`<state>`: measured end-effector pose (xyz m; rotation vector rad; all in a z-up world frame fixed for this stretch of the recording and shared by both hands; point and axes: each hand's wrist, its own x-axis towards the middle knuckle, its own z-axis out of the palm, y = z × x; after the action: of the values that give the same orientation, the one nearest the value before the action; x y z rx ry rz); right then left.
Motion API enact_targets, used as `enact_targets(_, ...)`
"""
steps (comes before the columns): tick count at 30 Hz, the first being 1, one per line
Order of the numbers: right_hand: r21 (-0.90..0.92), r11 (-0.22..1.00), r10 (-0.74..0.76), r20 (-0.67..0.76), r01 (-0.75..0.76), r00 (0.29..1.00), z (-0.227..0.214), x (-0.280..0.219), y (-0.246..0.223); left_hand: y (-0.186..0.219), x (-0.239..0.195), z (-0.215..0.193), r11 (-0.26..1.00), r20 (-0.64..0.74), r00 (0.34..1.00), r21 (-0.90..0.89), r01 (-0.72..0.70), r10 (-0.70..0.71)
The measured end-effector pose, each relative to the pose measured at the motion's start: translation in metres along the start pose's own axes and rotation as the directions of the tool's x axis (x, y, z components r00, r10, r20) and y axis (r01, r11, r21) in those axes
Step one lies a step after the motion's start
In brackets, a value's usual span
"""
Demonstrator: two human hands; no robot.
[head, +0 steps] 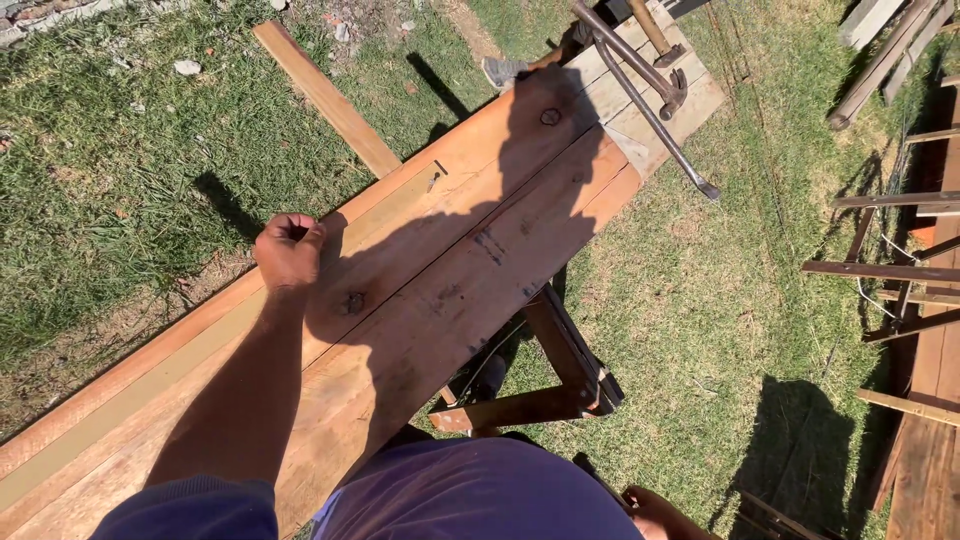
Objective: The person hammers nails into wooden planks using a hammer. They repeatedly pick up nails from a plastic bag and drive them into the wood, working along the length of the planks.
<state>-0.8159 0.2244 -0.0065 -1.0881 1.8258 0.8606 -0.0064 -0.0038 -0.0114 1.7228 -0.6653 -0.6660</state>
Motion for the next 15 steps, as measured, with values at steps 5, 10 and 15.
enact_targets(5,-0.047,0.999,-0.018,-0.013,0.017,1.0,-0.007,-0.018,-0.025,0.002,0.001,-0.001,0.999,0.009,1.0,0.047,0.018,-0.019)
enact_targets(10,0.046,0.999,-0.028,0.022,0.027,0.999,-0.01,-0.019,-0.028,-0.001,0.002,0.0,0.999,0.024,0.998,0.005,0.051,-0.051)
enact_targets(15,0.045,0.998,-0.038,0.068,0.034,0.997,-0.018,-0.007,-0.026,0.012,0.001,-0.005,0.989,0.044,0.99,-0.044,0.139,-0.137)
